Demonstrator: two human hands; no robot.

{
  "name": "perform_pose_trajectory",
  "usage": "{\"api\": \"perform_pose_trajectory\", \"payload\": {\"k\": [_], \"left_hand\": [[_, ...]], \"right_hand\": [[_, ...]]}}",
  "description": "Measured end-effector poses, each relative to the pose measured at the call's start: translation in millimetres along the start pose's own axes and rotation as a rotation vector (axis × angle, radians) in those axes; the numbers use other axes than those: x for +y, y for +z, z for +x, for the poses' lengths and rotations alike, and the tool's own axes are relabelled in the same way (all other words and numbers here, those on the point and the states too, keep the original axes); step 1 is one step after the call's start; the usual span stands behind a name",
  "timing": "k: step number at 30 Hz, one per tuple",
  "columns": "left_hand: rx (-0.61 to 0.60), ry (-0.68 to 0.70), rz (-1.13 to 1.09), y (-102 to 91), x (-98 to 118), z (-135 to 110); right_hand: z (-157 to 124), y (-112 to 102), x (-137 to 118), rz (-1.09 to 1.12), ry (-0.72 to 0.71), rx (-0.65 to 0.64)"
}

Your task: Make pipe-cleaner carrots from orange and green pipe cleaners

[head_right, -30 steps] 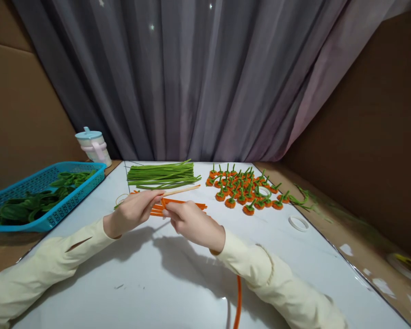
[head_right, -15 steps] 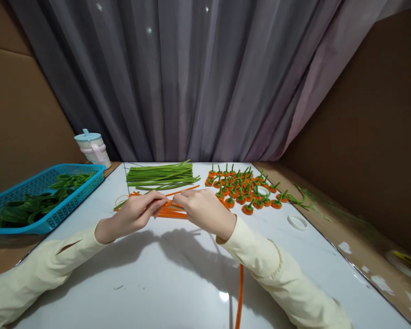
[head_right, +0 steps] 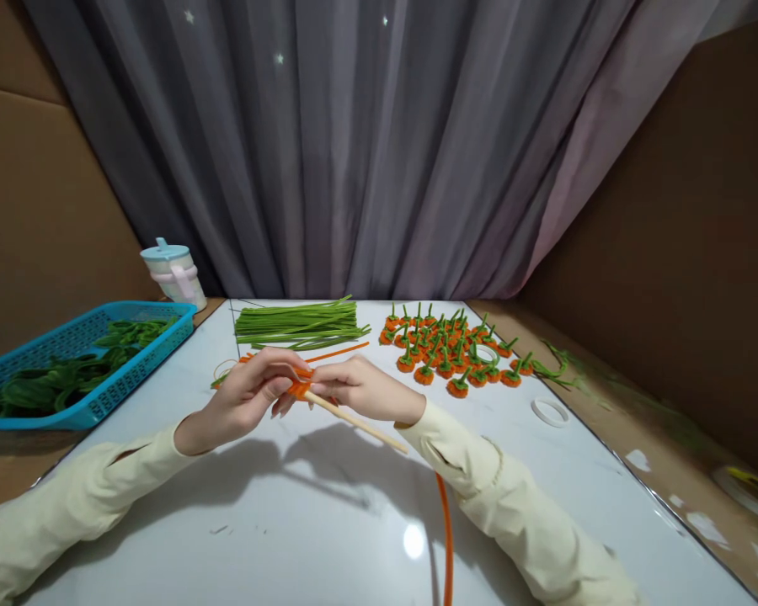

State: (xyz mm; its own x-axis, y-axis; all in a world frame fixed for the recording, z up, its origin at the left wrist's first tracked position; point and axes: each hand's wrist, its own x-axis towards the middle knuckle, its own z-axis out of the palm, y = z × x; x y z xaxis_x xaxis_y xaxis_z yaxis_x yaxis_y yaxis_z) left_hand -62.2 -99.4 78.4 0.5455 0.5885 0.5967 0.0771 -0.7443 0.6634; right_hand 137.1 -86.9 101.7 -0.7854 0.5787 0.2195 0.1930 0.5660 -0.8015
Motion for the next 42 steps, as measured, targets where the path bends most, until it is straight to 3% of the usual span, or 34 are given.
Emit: {"api": "perform_pose_trajectory", "payload": {"k": [6,9,13,16,19,25,29,35,39,42], "left_hand": [[0.089,0.27,0.265,-1.9,3,0],[0.113,0.409,0.393,-2.5,4,0],[0.153,0.483,0.518,-3.3,-1,0],[0.167,0.494,0.663,-7.5,-9,1],[0.148,0.458,0.853,-12.7,-20,3],[-0.05,0.275,1.073,-12.3,-38,1],[-0.149,0.196,0.995,-10.7,-41,1],[-0.14,0.022,0.602,-11.5,-32,9],[-0.142,-0.197,0.297,-10.9,-21,14],[-0.167,-0.356,-0.023,-11.5,-18,15]], "right_hand": [[5,18,9,0.605,0.147,-0.062],[9,29,18,0.757,0.118,-0.109],[12,41,22,0.867,0.091,-0.082],[11,46,17,0.748,0.18,-0.014],[9,49,11,0.462,0.297,0.1],[3,48,-3,-0.164,0.294,0.076],[2,33,-6,-0.333,0.263,0.116],[2,1,17,-0.635,0.308,0.243],[2,-6,32,-0.619,0.261,0.236],[4,-4,33,-0.489,0.215,0.231]]}}
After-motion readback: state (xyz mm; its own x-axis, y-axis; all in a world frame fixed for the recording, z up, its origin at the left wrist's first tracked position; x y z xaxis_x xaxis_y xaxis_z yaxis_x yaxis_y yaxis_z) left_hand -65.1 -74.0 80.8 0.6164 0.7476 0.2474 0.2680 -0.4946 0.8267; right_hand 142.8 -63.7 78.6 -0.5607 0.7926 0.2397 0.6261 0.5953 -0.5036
